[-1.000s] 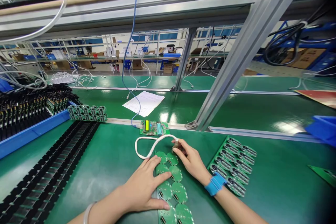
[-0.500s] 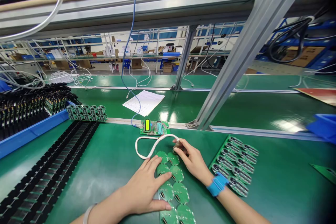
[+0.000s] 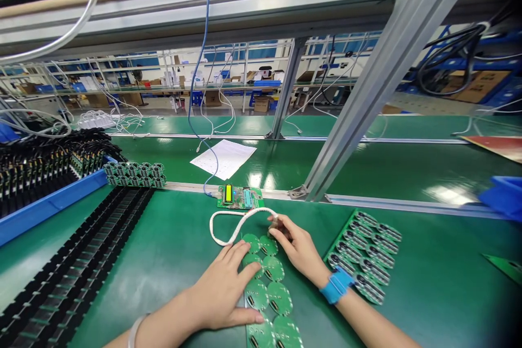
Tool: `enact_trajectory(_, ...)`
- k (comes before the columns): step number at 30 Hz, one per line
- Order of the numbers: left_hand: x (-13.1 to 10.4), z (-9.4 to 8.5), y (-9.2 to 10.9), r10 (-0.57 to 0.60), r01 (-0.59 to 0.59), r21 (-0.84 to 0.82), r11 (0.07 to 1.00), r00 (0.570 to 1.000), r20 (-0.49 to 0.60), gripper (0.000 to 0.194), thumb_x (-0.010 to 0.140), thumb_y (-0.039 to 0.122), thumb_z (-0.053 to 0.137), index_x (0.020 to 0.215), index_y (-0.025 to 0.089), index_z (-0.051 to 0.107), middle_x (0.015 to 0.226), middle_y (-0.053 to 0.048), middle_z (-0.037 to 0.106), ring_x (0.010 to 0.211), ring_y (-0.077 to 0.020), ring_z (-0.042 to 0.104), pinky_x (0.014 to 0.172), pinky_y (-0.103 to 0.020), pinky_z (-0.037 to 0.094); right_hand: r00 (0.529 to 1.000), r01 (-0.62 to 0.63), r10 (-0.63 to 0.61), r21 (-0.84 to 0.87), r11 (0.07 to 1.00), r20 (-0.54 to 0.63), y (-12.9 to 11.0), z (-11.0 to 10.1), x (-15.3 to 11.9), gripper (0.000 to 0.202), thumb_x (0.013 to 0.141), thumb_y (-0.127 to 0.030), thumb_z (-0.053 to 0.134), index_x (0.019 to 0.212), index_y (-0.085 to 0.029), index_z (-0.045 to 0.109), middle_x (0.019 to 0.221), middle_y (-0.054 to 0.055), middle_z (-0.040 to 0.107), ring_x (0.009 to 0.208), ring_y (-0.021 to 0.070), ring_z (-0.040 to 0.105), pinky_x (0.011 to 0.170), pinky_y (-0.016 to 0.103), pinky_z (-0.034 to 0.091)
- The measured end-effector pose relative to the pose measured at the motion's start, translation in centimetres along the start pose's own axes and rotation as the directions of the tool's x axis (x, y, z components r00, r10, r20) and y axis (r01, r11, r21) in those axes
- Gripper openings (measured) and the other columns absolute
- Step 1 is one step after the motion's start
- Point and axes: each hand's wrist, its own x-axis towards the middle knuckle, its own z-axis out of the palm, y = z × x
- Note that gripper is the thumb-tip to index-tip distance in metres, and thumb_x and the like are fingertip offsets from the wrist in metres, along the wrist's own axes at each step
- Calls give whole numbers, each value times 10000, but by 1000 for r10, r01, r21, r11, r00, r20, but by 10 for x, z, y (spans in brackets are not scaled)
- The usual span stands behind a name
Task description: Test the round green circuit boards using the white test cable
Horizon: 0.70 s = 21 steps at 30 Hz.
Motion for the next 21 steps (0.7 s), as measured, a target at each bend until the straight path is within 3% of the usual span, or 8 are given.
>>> enact_trajectory(21,0,3,1,-9,8,27,1000,1000,10,765,874,700,476,1407,159,381,1480,-255,269,1410,-360,171,1124,-552,206,1000,6,-6,-3,1000,-17,0,-1,0,212,919,-370,483,1028,-215,577,804,34,659,675,187,623,618,277,514)
